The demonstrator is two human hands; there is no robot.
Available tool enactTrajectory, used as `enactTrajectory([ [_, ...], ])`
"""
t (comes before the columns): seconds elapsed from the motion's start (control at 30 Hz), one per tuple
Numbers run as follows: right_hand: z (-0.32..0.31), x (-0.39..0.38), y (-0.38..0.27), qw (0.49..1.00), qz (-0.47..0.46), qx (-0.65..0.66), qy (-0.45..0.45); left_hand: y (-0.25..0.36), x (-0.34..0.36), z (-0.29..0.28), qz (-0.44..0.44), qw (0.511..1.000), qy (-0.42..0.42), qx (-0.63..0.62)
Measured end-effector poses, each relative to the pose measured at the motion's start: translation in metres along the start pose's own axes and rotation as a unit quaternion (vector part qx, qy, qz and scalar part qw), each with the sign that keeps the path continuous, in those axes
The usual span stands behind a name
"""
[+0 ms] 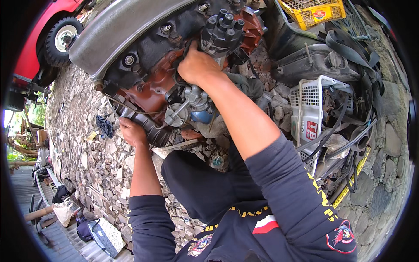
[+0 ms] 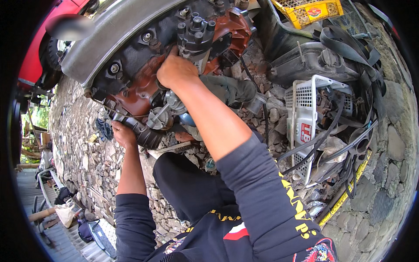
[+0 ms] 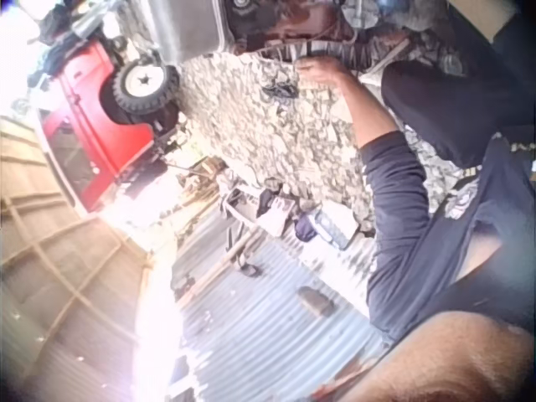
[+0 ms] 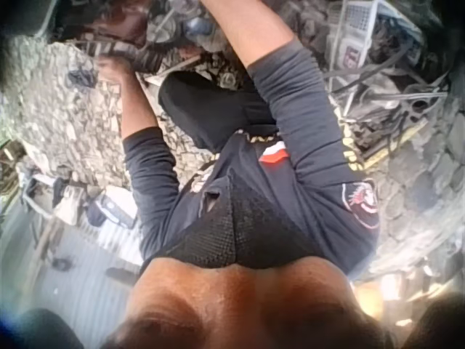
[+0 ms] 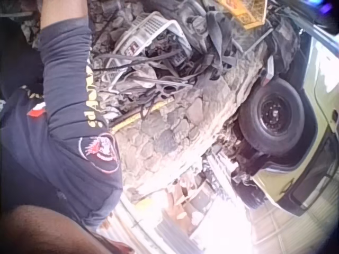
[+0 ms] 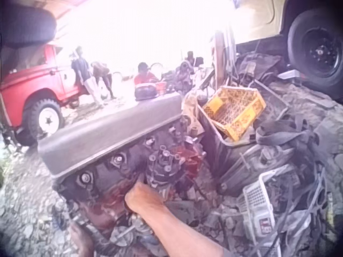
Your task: The person wipes parts of an engine block with a cloth and uses a wrench to adjust components near the distributor.
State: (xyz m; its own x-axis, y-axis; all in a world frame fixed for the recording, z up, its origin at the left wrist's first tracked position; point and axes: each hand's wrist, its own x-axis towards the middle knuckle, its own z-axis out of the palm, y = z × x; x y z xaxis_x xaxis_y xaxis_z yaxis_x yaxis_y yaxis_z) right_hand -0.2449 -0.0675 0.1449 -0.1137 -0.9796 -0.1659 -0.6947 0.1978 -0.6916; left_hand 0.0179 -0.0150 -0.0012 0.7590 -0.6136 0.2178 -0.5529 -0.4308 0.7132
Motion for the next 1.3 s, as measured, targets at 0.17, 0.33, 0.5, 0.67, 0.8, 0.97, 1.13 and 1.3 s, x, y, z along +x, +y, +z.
enactTrajectory([
  [0.17, 0.002, 0.003, -0.009, 0.998, 0.038, -0.045, -0.025, -0.003, 0.002, 0.000, 0.006, 1.000, -0.007, 0.004],
  [0.33, -0.015, -0.020, -0.008, 0.978, 0.002, -0.189, -0.085, 0.009, -0.001, -0.009, -0.014, 1.000, -0.021, 0.010],
  [0.5, -0.014, -0.023, -0.008, 0.983, 0.045, -0.169, -0.058, 0.006, -0.002, -0.008, -0.007, 1.000, -0.013, 0.013],
  [0.67, -0.004, -0.006, -0.016, 0.963, 0.087, -0.250, -0.056, 0.004, -0.003, -0.003, -0.005, 1.000, -0.013, 0.004],
  [0.8, -0.002, -0.003, -0.006, 0.932, 0.042, -0.344, -0.110, 0.007, -0.003, -0.013, -0.008, 1.000, -0.018, 0.024],
  [0.97, -0.006, -0.005, -0.014, 0.953, 0.076, -0.283, -0.072, 0.005, -0.002, -0.009, -0.001, 1.000, -0.018, 0.013],
  [1.13, -0.012, -0.001, -0.010, 0.882, -0.007, -0.444, -0.156, 0.007, -0.001, -0.010, -0.009, 0.999, -0.032, 0.005],
  [1.3, -0.033, -0.021, 0.012, 0.880, -0.091, -0.433, -0.173, 0.002, 0.002, -0.012, 0.004, 0.999, -0.031, -0.005],
])
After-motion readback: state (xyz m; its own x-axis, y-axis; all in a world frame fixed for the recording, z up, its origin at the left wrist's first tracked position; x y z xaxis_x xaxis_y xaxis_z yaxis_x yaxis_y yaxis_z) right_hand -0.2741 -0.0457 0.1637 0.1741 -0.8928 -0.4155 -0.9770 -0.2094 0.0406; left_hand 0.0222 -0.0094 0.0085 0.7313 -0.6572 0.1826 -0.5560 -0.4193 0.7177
